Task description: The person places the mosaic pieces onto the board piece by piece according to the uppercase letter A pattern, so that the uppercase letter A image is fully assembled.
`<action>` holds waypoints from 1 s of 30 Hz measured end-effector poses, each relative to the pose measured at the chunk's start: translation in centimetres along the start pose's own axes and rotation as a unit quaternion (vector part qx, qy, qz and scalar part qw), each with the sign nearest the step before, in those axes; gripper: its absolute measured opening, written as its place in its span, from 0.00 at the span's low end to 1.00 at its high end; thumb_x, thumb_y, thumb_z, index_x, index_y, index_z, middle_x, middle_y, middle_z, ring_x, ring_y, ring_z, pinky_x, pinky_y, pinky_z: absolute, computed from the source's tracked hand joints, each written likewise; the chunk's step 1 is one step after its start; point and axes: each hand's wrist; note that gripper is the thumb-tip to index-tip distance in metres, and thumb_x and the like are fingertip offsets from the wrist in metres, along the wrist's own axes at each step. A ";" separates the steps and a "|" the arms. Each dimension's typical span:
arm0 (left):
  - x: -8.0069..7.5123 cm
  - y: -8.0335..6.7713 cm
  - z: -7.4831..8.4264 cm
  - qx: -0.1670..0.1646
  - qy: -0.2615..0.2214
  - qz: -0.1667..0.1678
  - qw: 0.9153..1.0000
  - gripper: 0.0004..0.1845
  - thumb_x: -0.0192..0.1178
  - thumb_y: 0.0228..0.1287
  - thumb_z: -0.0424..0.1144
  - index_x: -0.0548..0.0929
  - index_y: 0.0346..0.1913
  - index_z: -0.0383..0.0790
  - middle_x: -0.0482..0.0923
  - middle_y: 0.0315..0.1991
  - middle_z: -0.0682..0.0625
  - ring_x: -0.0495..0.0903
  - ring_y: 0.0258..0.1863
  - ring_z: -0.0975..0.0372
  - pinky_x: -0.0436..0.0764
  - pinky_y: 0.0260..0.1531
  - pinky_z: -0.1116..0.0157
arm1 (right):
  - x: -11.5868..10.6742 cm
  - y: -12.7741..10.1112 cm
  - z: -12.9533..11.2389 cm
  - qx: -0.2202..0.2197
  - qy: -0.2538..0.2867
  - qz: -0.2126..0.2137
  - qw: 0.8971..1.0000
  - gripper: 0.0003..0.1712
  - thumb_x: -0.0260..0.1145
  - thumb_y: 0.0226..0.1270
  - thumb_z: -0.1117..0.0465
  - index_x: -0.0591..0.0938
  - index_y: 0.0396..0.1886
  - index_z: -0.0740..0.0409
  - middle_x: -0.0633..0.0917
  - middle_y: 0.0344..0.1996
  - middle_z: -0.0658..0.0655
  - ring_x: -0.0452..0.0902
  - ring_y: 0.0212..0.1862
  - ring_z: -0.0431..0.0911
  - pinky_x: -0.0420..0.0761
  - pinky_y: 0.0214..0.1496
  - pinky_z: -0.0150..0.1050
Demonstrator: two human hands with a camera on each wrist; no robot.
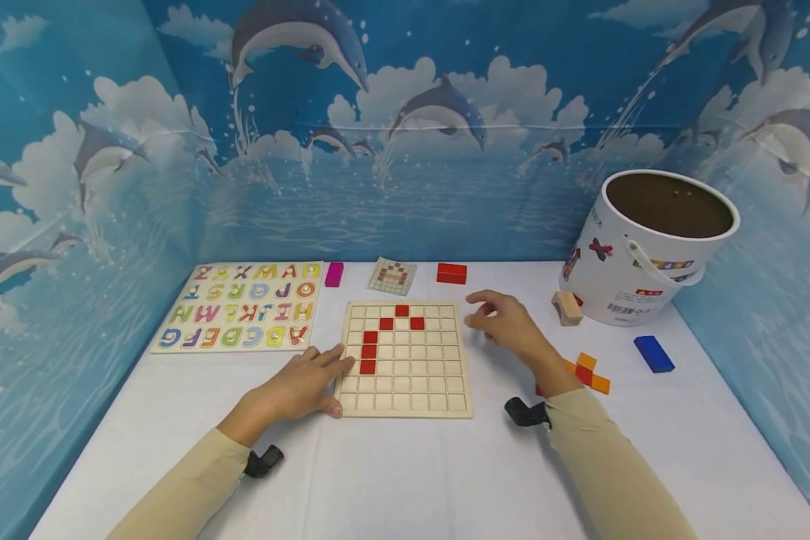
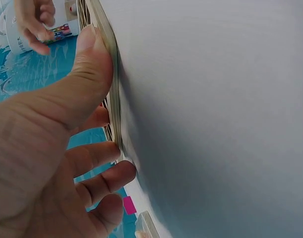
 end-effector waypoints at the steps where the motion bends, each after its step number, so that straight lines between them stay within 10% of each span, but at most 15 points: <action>1: 0.0 0.0 0.1 0.001 0.000 0.000 1.000 0.48 0.73 0.53 0.58 0.68 0.77 0.47 0.56 0.80 0.43 0.66 0.66 0.50 0.66 0.66 0.47 | -1.2 -0.8 0.7 0.010 -0.002 0.009 1.000 0.32 0.68 0.73 0.51 0.73 0.71 0.57 0.77 0.44 0.62 0.72 0.27 0.54 0.74 0.29 0.40; 10: 0.0 -0.2 0.3 0.003 0.001 0.001 1.000 0.48 0.73 0.54 0.57 0.68 0.77 0.46 0.57 0.80 0.43 0.66 0.66 0.50 0.65 0.67 0.46 | -8.8 -6.4 7.0 0.089 0.016 0.049 0.995 0.42 0.64 0.72 0.39 0.65 0.77 0.54 0.71 0.52 0.61 0.74 0.39 0.53 0.79 0.36 0.40; 30: -0.3 -0.1 0.4 0.001 0.008 0.005 1.000 0.47 0.72 0.54 0.58 0.69 0.76 0.45 0.58 0.79 0.42 0.67 0.65 0.49 0.66 0.66 0.47 | -6.2 -7.6 9.6 0.085 -0.094 0.002 0.992 0.31 0.72 0.68 0.58 0.75 0.67 0.64 0.77 0.49 0.65 0.72 0.51 0.57 0.81 0.43 0.36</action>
Point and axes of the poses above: each hand's wrist, its own y-axis towards the middle knuckle, its own x-axis out of the palm, z = x × y
